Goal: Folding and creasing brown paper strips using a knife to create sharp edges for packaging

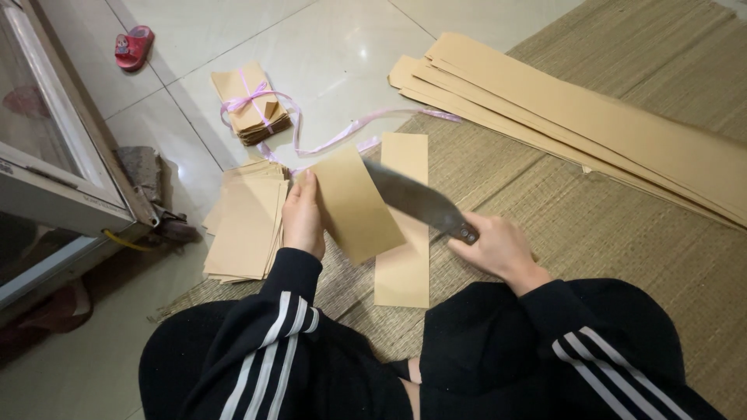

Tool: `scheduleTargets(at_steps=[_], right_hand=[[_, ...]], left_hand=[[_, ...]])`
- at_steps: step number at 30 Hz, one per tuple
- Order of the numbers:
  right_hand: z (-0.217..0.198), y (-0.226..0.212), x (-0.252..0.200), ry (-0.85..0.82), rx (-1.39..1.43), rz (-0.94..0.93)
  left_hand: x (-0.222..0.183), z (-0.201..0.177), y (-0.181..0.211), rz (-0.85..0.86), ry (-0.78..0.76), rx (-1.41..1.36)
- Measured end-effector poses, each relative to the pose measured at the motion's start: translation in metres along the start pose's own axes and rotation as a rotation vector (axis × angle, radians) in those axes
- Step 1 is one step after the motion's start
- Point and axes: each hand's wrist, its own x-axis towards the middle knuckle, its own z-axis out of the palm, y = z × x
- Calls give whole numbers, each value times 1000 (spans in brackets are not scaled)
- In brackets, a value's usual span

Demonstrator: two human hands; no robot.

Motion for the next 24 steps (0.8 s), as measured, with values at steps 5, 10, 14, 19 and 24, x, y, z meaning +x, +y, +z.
scheduleTargets(at_steps=[5,10,14,19,24], right_hand=[[10,8,6,-49,-109,-100],[10,7,4,25,-75,-153],[23,14,7,117,23,-164],[7,7,6,161,51,-54],[-7,-11,-2,95,48,121]], left_hand=[[-8,7,3,58,-118,372],[-47,30,27,-59,-277,460],[-48,28,27,-97,-307,388],[-7,3,-22,36,-337,784],[-29,15,-19,133,-332,1142]])
